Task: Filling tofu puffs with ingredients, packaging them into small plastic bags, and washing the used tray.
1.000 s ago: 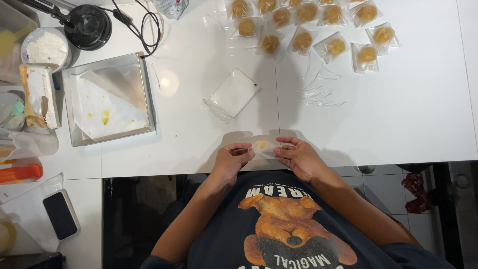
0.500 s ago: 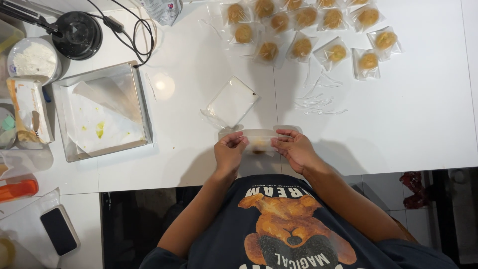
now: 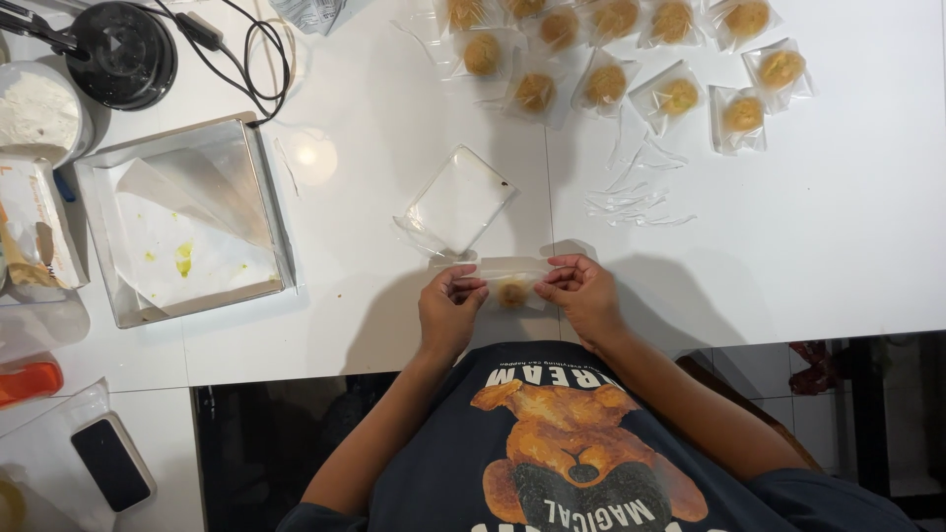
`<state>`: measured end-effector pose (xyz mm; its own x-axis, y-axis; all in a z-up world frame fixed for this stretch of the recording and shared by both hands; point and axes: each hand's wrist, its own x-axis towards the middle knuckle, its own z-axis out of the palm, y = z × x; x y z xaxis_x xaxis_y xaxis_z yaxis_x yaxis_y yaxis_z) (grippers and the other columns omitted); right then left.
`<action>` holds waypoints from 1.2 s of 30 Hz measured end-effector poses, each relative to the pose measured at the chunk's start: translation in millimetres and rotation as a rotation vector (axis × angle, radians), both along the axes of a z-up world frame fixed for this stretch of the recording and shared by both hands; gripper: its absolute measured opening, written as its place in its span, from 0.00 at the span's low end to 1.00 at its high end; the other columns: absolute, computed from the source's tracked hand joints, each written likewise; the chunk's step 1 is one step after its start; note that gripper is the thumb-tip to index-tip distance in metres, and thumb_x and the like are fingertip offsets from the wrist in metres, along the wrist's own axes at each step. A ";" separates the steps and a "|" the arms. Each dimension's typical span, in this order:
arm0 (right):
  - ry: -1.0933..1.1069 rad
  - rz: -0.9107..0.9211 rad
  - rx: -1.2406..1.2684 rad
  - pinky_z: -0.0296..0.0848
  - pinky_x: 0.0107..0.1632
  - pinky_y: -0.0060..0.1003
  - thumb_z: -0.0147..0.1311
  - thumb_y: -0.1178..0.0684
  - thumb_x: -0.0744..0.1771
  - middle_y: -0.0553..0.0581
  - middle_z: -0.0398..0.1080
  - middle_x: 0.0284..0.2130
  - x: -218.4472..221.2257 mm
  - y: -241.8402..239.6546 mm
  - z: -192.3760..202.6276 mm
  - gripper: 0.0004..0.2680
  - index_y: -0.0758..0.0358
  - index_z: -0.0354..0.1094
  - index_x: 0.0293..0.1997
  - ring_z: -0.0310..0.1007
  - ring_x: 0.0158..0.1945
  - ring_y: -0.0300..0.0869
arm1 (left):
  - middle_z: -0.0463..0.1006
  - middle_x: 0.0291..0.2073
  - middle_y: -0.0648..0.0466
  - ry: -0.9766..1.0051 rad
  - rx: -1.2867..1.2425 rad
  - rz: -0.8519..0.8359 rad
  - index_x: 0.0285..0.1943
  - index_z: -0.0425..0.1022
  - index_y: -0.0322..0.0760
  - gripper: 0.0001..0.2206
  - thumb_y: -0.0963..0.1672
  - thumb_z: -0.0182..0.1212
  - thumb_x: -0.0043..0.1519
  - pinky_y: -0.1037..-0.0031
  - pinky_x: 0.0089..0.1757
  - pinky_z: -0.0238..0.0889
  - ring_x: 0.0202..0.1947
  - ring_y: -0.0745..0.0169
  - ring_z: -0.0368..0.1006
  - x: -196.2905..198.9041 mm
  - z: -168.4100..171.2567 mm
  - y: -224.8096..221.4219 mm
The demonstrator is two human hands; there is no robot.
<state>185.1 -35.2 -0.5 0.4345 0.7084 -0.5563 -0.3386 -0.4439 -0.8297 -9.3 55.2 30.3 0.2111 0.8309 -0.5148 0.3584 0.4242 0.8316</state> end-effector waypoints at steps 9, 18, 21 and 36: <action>-0.201 0.058 0.059 0.79 0.41 0.27 0.73 0.59 0.61 0.56 0.73 0.35 3.4 4.3 -20.3 0.18 0.66 0.71 0.53 0.76 0.35 0.34 | 0.83 0.39 0.40 0.052 0.089 -0.048 0.56 0.76 0.30 0.18 0.37 0.70 0.56 0.64 0.42 0.76 0.41 0.47 0.82 -2.7 -3.0 -3.8; -0.288 0.341 0.057 0.70 0.36 0.27 0.70 0.54 0.63 0.55 0.78 0.34 17.3 10.0 1.8 0.15 0.60 0.75 0.54 0.68 0.32 0.32 | 0.85 0.38 0.49 0.057 0.023 -0.224 0.53 0.81 0.41 0.16 0.40 0.73 0.55 0.71 0.42 0.76 0.40 0.57 0.82 -4.5 -32.0 4.6; -0.139 0.374 0.105 0.72 0.43 0.31 0.70 0.59 0.62 0.55 0.76 0.32 26.9 16.7 30.1 0.14 0.64 0.75 0.50 0.71 0.36 0.36 | 0.84 0.40 0.47 -0.040 -0.020 -0.284 0.53 0.81 0.41 0.16 0.41 0.73 0.56 0.68 0.48 0.74 0.46 0.53 0.80 -6.5 -39.0 14.4; -1.688 0.232 0.433 0.73 0.46 0.41 0.66 0.63 0.64 0.53 0.75 0.36 201.4 161.0 6.2 0.08 0.58 0.79 0.44 0.76 0.42 0.47 | 0.83 0.42 0.40 0.008 0.211 0.145 0.56 0.77 0.32 0.15 0.39 0.67 0.60 0.61 0.48 0.71 0.47 0.47 0.78 -68.5 38.8 13.0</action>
